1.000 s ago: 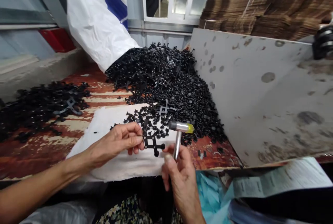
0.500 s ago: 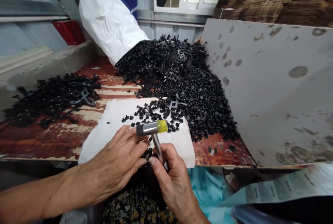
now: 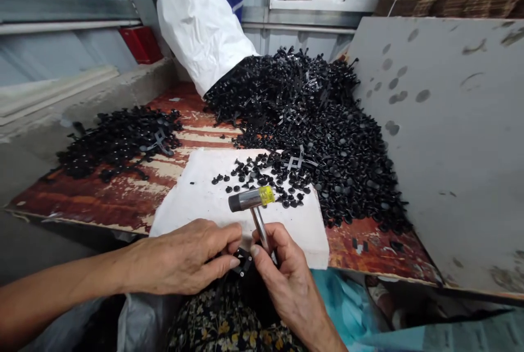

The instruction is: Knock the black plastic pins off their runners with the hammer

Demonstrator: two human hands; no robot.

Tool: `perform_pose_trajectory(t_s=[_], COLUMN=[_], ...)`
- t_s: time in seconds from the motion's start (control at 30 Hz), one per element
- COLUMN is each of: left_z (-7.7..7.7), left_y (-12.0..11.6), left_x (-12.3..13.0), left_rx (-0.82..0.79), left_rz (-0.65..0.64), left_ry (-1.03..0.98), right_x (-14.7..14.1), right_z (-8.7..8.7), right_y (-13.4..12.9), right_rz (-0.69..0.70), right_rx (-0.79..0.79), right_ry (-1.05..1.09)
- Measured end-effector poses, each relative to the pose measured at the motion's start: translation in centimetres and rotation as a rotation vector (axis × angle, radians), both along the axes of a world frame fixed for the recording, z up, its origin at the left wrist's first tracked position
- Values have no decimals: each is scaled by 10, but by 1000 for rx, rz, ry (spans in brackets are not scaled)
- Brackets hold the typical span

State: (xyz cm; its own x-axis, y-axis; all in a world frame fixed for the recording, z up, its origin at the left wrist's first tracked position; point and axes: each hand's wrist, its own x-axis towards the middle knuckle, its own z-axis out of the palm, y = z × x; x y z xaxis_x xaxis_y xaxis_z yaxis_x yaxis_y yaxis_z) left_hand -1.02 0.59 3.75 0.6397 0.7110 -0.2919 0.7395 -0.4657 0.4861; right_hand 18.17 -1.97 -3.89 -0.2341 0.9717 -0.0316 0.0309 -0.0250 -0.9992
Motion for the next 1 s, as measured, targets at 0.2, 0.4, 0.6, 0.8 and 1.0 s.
perform_pose_trajectory(t_s=[0.2,0.4,0.6,0.8,1.0], left_z=[-8,-29,-33,-47,-47], left_y=[3,6,32,58,61], left_x=[-7,-11,-27,-40,-36], left_rx=[-78,-230,-379,-336,-305], left_rz=[83,226,637,766,829], left_ry=[-66,-405,-520,-558,-534], right_x=[-15,-30,-31,-31,-28], right_z=[9,6,-1,-6,-8], right_y=[7,14,15,18,20], right_rz=[55,-16,-96,-229,-235], right_rx=[-20,-29,-141,-280,-295], right_ry=[8,38,130,315,366])
